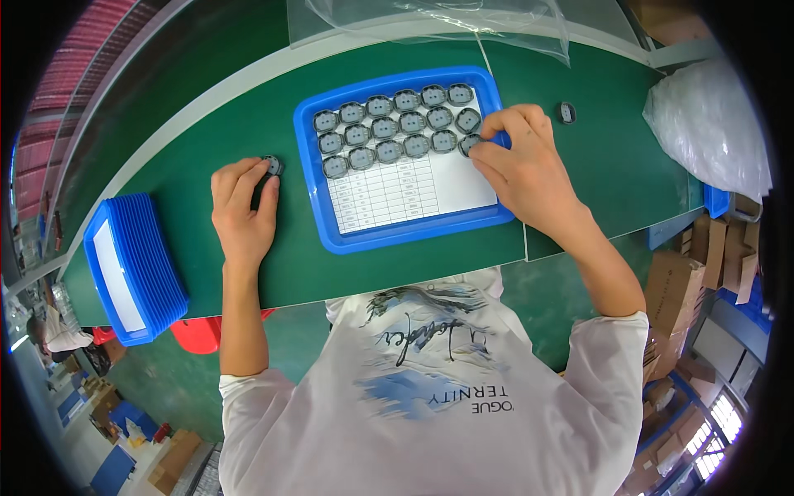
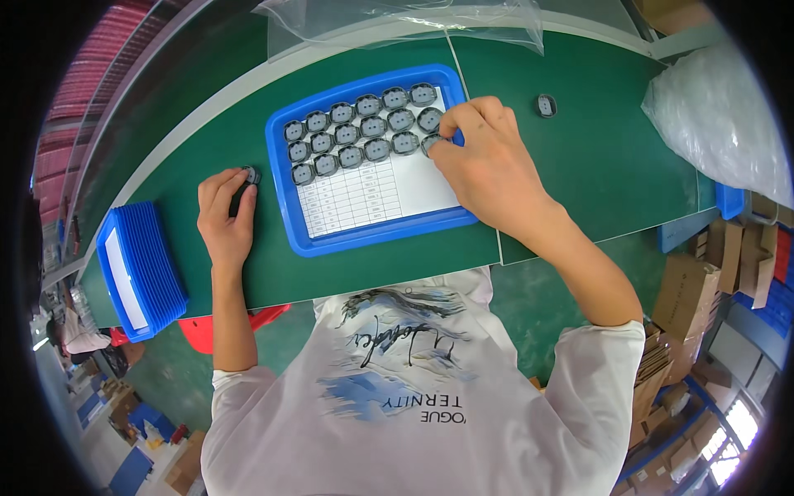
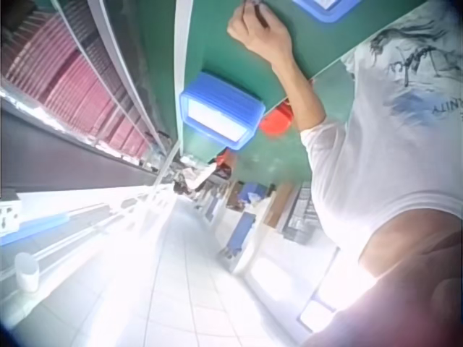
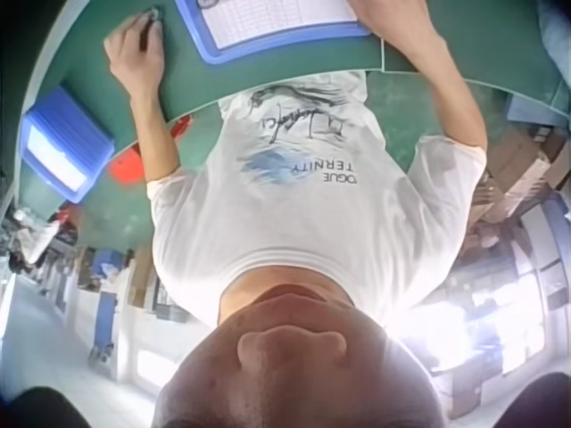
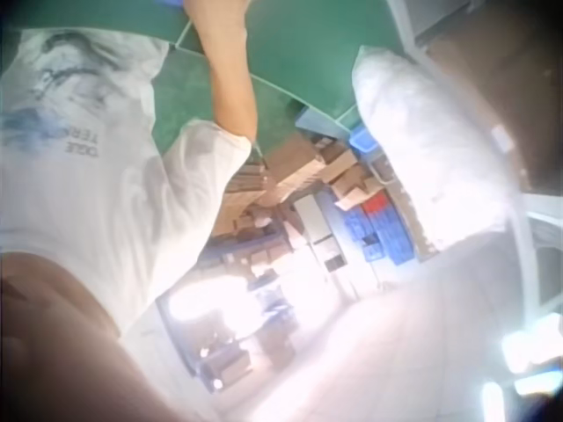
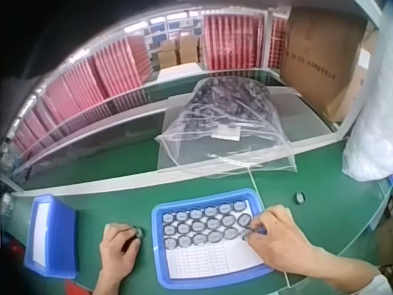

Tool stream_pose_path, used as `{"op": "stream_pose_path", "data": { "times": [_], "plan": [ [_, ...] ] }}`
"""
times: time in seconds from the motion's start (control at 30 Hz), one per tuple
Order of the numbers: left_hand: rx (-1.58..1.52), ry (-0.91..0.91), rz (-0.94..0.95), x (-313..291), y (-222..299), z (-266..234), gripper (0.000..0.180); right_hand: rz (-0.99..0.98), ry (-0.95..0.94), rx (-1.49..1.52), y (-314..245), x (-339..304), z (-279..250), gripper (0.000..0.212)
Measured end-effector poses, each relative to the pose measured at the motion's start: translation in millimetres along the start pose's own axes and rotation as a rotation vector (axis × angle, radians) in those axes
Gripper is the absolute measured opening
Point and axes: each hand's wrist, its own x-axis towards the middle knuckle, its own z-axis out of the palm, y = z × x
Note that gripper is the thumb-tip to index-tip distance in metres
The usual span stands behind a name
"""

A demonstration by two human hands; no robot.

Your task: Arranging small grey electronic components into a blue grid sorting tray on a factory assembly line.

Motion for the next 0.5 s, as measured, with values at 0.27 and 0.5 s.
{"op": "stream_pose_path", "data": {
  "times": [0.27, 0.5],
  "plan": [
    [-0.016, -0.006, -0.01, 0.3, -0.1, -0.2, 0.024, 0.013, 0.021, 0.017, 2.8, 5.6, 2.4, 0.013],
    [-0.035, -0.006, -0.028, 1.7, 1.1, -1.1, 0.024, 0.005, 0.058, 0.001, 23.8, 21.9, -15.8, 0.019]
  ]
}}
